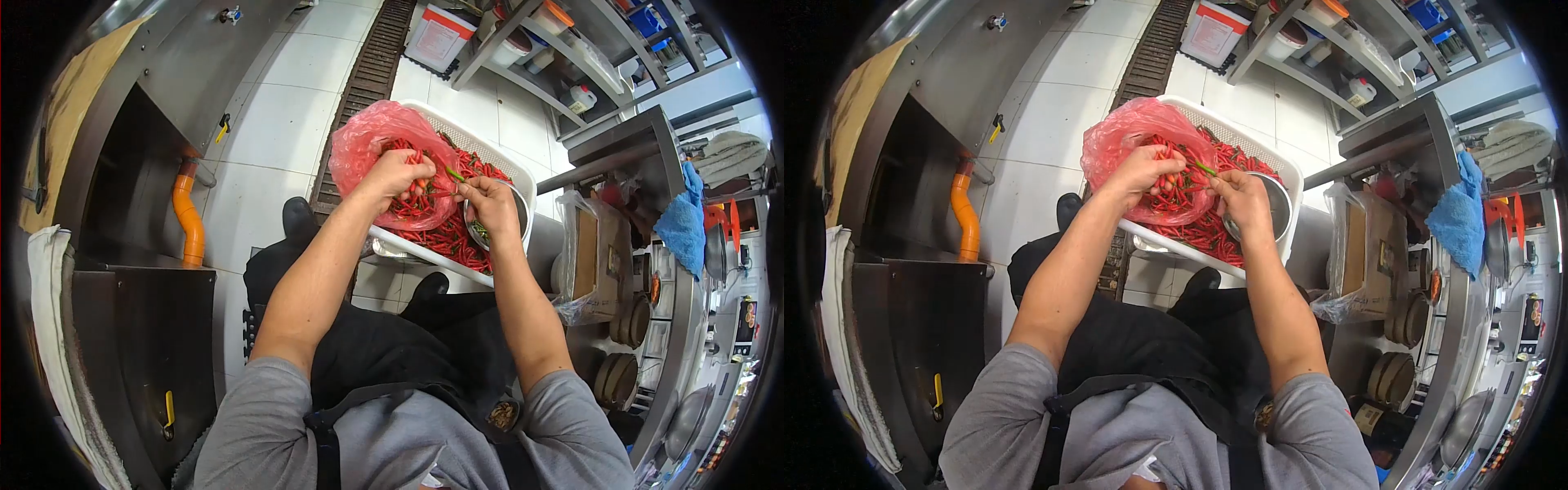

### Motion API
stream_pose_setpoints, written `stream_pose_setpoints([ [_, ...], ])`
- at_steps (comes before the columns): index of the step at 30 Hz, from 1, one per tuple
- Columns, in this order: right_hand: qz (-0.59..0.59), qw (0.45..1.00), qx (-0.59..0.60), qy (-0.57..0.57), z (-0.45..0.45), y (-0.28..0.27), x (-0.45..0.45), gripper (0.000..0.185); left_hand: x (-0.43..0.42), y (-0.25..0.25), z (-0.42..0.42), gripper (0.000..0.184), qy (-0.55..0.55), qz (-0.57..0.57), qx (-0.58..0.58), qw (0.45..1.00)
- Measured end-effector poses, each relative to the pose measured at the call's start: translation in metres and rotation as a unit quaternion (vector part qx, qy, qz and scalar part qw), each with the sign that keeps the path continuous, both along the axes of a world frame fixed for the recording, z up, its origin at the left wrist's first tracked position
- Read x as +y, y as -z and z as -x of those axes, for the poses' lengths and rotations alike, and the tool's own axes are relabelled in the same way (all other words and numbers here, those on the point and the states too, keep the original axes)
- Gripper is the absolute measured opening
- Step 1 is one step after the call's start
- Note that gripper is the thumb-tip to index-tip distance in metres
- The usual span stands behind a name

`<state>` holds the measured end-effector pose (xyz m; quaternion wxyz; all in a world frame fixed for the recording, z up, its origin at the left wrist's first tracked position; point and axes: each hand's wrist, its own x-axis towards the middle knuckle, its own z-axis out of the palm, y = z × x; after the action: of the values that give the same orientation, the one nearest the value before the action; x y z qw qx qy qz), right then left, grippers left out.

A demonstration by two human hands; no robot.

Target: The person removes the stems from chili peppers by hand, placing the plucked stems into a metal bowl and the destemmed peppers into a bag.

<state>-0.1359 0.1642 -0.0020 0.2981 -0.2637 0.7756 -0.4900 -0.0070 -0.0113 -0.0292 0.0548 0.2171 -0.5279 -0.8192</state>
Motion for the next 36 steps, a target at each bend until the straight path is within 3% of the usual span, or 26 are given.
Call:
stream_pose_setpoints([
  [6,0.026,0.999,-0.01,-0.035,-0.017,0.001,-0.012,0.018,0.003,-0.001,0.001,0.017,-0.003,-0.048,0.053,0.997],
  [11,0.009,0.997,0.058,-0.055,-0.021,0.004,-0.021,0.018,0.001,0.003,0.004,0.015,-0.012,-0.052,0.065,0.996],
  [15,0.01,0.999,0.023,-0.041,-0.027,-0.008,-0.021,0.018,-0.003,0.005,0.005,0.011,-0.011,-0.11,0.077,0.991],
  [17,0.02,0.987,0.152,-0.054,-0.035,-0.014,-0.02,0.015,-0.005,0.002,0.002,0.01,-0.006,-0.137,0.076,0.988],
  [18,0.02,0.987,0.152,-0.054,-0.036,-0.015,-0.019,0.015,-0.005,-0.002,0.0,0.009,-0.002,-0.155,0.07,0.985],
  [20,0.07,0.92,0.367,-0.118,-0.037,-0.017,-0.018,0.015,-0.004,0.0,0.002,0.009,0.003,-0.173,0.065,0.983],
  [24,0.078,0.907,0.38,-0.162,-0.043,-0.023,-0.017,0.015,-0.002,0.006,0.005,0.008,-0.035,-0.183,0.052,0.981],
  [27,0.04,0.944,0.31,-0.105,-0.037,-0.021,-0.016,0.016,-0.005,0.002,0.002,0.009,-0.039,-0.179,0.065,0.981],
  [29,-0.017,0.979,0.194,-0.058,-0.025,-0.011,-0.012,0.015,-0.005,0.002,0.002,0.011,-0.027,-0.171,0.078,0.982],
  [33,-0.053,0.976,0.204,-0.054,-0.029,-0.019,-0.011,0.015,0.004,-0.008,0.002,0.015,0.032,-0.096,0.071,0.992],
  [35,-0.046,0.943,0.316,-0.093,-0.031,-0.016,-0.011,0.016,0.006,-0.007,0.004,0.017,0.032,-0.074,0.059,0.995],
  [36,-0.046,0.943,0.315,-0.093,-0.033,-0.017,-0.011,0.016,0.006,-0.006,0.004,0.017,0.032,-0.075,0.058,0.995],
])
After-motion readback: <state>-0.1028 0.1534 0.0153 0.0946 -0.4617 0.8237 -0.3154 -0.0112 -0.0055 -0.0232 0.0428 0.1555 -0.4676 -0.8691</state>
